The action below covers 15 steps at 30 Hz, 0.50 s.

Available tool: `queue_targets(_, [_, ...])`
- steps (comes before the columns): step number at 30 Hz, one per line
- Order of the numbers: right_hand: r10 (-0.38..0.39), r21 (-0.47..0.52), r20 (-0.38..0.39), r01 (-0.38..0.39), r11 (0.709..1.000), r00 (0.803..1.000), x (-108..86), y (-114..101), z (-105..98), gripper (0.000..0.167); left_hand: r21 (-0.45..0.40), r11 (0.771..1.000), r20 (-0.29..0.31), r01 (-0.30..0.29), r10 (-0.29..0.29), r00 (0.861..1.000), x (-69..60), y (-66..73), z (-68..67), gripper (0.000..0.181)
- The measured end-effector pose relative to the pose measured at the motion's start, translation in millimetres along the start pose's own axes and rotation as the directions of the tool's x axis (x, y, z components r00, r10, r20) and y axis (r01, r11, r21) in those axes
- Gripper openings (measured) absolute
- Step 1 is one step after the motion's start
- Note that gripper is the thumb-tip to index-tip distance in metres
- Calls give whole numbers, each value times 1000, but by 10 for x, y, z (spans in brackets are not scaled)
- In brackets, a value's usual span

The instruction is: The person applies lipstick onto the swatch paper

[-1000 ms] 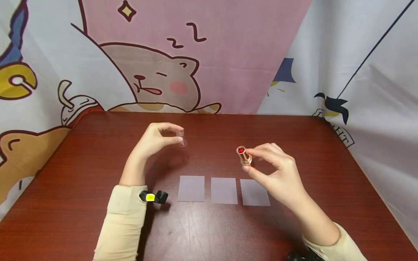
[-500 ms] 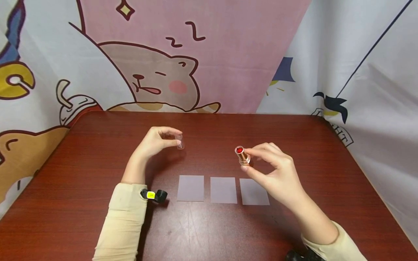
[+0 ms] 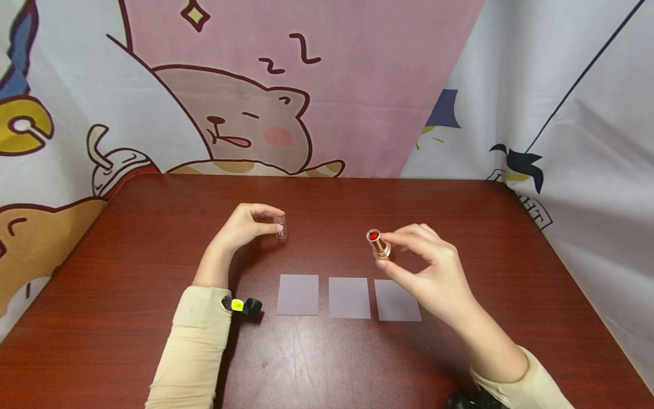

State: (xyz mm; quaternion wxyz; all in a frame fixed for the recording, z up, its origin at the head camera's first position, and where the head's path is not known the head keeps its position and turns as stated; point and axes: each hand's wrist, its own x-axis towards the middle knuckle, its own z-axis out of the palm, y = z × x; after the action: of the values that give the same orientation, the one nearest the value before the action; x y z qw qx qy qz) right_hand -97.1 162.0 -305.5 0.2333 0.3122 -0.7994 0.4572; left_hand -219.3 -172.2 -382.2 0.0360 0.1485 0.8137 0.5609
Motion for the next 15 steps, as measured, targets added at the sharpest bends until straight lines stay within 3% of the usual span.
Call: queue_targets(15, [-1, 11, -2, 1, 1000, 1000, 4, -9, -4, 38, -41, 999, 19, 36, -35, 999, 6, -133, 26, 33])
